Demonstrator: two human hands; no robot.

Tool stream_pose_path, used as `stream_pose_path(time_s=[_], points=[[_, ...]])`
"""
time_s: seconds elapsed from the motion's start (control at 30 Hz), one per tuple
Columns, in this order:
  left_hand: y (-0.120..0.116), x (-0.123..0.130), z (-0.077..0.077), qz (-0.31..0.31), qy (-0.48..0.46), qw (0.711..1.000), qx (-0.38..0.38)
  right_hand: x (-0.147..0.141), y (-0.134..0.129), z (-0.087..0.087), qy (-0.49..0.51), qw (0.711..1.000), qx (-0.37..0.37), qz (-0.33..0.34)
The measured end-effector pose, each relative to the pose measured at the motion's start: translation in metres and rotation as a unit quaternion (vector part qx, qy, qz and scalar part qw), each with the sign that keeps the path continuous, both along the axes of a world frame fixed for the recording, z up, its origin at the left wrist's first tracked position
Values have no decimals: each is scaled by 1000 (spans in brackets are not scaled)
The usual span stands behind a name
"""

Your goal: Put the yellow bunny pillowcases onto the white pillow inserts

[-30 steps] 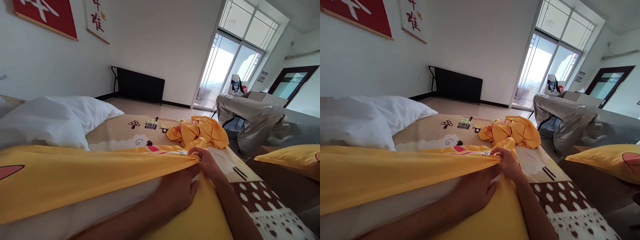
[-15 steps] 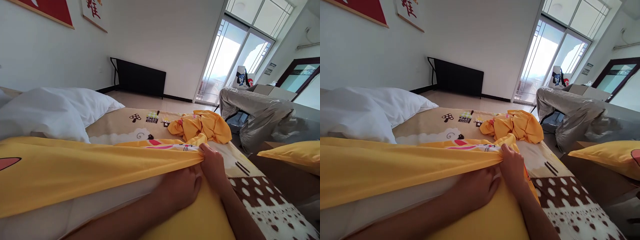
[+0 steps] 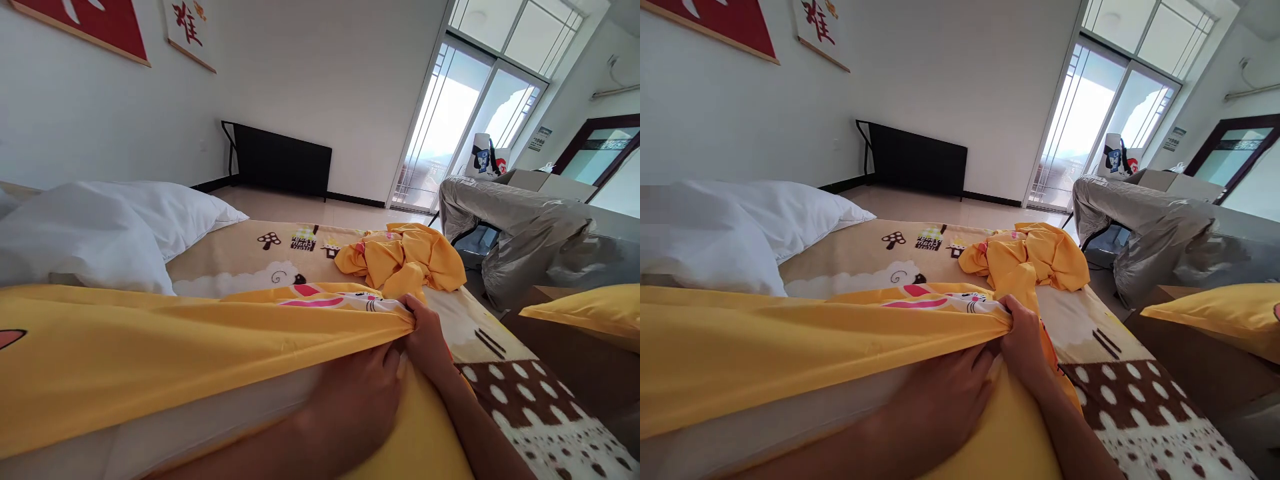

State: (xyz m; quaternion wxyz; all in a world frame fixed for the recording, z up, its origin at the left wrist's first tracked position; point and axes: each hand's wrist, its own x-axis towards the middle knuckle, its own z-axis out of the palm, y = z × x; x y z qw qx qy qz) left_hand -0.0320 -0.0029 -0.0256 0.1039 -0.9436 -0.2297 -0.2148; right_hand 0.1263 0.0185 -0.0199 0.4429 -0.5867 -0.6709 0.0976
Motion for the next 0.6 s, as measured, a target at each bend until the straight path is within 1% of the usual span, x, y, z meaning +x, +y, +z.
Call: stream_pose_path(time_s=[0.07, 0.13, 0.2, 0.23, 0.3, 0.4, 0.43, 0.5, 0.53, 0.57, 0.6], points=[[2, -2, 4, 24, -34, 995, -96, 0, -1, 2, -33, 999, -7, -13], [2, -4, 9, 57, -90, 972, -211, 0, -2, 5, -64, 997, -22, -23], [2, -4, 12, 66, -144, 945, -285, 0, -4, 8, -93, 995, -35, -27], [2, -5, 12, 61, -170, 935, -305, 1, -6, 9, -114, 992, -39, -30], [2, -5, 12, 48, -210, 922, -321, 2, -9, 10, -177, 982, -51, -33], [3, -6, 10, 46, -243, 906, -342, 3, -20, 15, -281, 957, -63, -33], [3, -7, 10, 57, -255, 897, -355, 3, -27, 17, -302, 951, -48, -33], [6, -7, 9, 77, -277, 879, -380, 4, -48, 21, -312, 949, 21, -35], [7, -8, 8, 84, -286, 874, -383, 5, -62, 23, -302, 951, 59, -4], [9, -8, 7, 87, -288, 874, -381, 7, -76, 24, -287, 952, 89, 51], [11, -9, 7, 88, -284, 878, -375, 10, -92, 23, -269, 949, 107, 122]])
